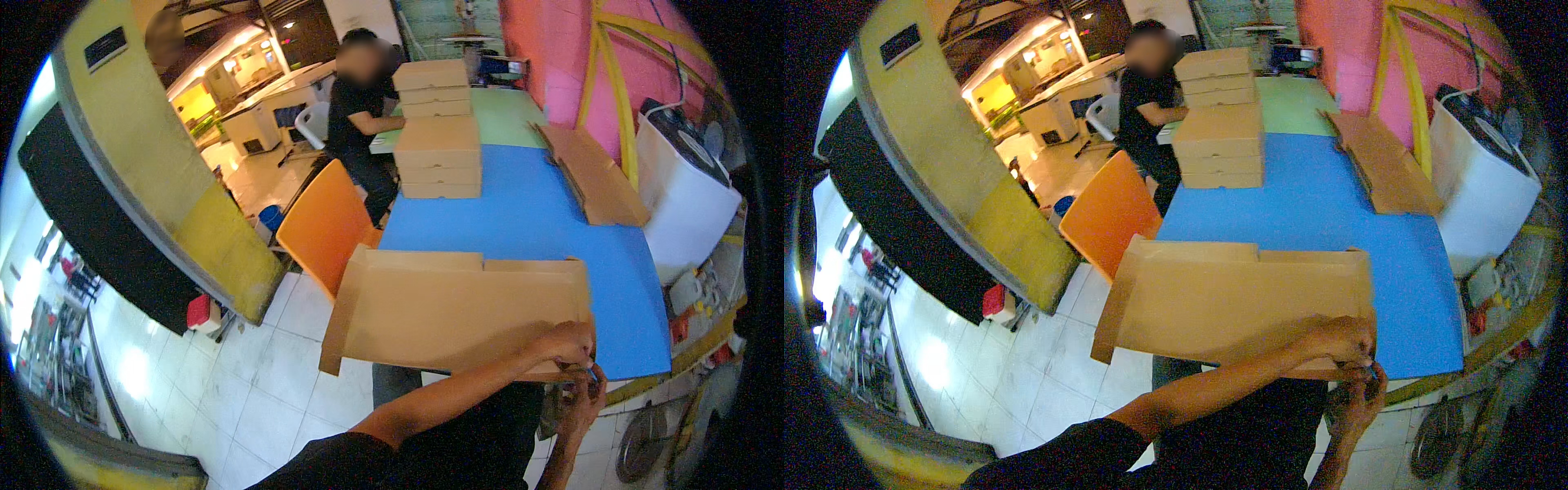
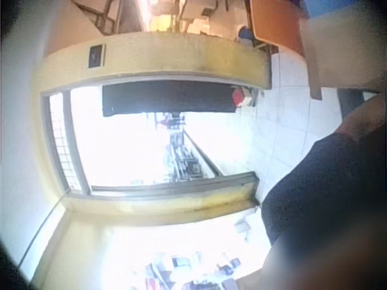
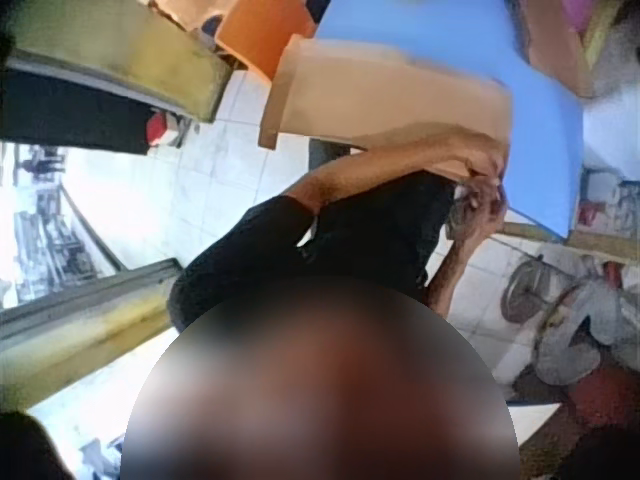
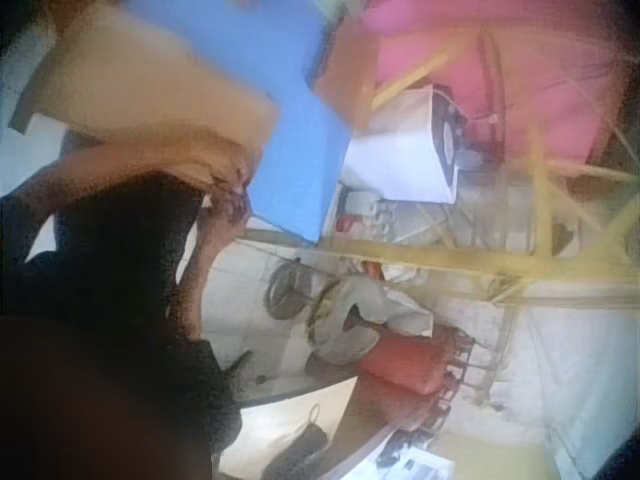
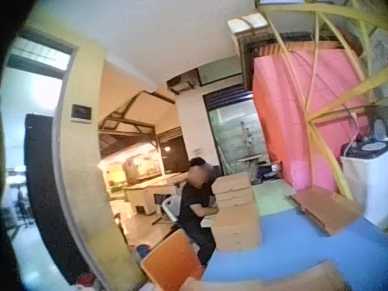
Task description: The person assembles flat cardboard pieces into small boxes by folding the flaps and securing them with tape. The person repeatedly picks up a flat piece, folds it into a box shape, and places the finished box on a stack on the table.
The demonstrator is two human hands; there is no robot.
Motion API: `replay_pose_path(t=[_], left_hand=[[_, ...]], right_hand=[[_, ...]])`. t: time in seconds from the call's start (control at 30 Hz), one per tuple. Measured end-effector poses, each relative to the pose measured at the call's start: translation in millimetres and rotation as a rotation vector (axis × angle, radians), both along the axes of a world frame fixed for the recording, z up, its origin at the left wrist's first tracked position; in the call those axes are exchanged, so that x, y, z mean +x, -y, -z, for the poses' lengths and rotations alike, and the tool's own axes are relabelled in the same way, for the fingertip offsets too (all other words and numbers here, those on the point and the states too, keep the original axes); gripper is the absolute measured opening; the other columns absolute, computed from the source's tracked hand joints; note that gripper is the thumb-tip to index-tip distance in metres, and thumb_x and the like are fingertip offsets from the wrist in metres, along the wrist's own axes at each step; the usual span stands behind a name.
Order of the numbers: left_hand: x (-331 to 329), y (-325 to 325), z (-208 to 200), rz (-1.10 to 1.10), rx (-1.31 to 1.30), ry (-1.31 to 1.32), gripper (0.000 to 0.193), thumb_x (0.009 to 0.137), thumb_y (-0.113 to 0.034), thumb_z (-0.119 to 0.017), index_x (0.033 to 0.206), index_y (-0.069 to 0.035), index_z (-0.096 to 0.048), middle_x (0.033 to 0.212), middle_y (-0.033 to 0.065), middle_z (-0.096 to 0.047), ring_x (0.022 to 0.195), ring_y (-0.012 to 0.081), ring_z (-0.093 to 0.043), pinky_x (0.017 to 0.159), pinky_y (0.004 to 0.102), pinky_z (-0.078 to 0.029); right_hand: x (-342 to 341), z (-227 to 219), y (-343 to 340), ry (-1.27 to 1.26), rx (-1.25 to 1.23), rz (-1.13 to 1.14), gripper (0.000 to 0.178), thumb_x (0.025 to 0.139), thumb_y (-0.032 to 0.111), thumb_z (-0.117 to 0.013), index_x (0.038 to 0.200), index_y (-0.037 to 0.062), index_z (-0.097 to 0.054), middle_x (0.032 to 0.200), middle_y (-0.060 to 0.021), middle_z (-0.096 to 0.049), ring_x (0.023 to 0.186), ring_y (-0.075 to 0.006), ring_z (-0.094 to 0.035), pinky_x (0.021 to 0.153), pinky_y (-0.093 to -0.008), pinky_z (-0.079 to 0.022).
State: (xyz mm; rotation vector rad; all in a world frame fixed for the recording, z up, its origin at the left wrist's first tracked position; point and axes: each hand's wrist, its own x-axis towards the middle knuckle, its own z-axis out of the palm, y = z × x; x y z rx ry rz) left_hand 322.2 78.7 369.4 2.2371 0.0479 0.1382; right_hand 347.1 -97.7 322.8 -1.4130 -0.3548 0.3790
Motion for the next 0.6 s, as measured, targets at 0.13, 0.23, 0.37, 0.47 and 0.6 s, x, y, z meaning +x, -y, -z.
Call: replay_pose_path(t=[0.13,0.23,0.37,0.47,0.6], left_hand=[[-45,13,-4,-0.073,0.165,0.684,0.032,0.083,-0.029,-0.07,0.094,0.0,-0.066,0.088,0.0194,-0.071,0.072,0.0363,-0.069,0.066,0.0466,-0.055],[-51,28,-26,-0.186,0.126,0.264,0.026,0.082,-0.023,-0.068,0.093,0.0,-0.065,0.087,0.0211,-0.07,0.076,0.0379,-0.069,0.068,0.0472,-0.056],[-55,34,-52,-0.26,0.106,-0.034,0.02,0.077,-0.016,-0.068,0.086,0.002,-0.066,0.082,0.0231,-0.069,0.078,0.038,-0.069,0.068,0.0488,-0.054],[-58,33,-60,-0.193,0.158,0.041,0.023,0.083,-0.018,-0.066,0.093,0.002,-0.063,0.086,0.0236,-0.07,0.08,0.0383,-0.07,0.069,0.0496,-0.056],[-53,35,-58,-0.171,0.268,-0.022,0.024,0.083,-0.019,-0.066,0.096,0.001,-0.061,0.085,0.023,-0.069,0.079,0.0374,-0.07,0.069,0.0494,-0.056]], right_hand=[[4,5,9,-0.238,0.056,0.042,0.04,0.088,0.01,-0.07,0.124,0.0059,-0.054,0.093,-0.0081,-0.066,0.068,-0.0112,-0.058,0.051,-0.0216,-0.045],[3,7,10,-0.297,0.078,0.094,0.038,0.088,0.007,-0.07,0.123,0.0068,-0.055,0.091,-0.0084,-0.066,0.063,-0.0089,-0.055,0.052,-0.0212,-0.045],[-3,4,7,-0.337,0.107,0.169,0.041,0.089,0.004,-0.067,0.127,0.0061,-0.051,0.1,-0.0114,-0.066,0.067,-0.011,-0.055,0.055,-0.023,-0.048],[-8,-3,7,-0.389,0.097,0.184,0.042,0.09,0.001,-0.065,0.129,0.0061,-0.05,0.104,-0.0119,-0.066,0.072,-0.0115,-0.058,0.057,-0.0228,-0.048],[-11,-14,6,-0.438,0.077,0.146,0.041,0.091,-0.002,-0.062,0.129,0.0058,-0.049,0.108,-0.0131,-0.066,0.078,-0.013,-0.061,0.058,-0.0226,-0.049]])
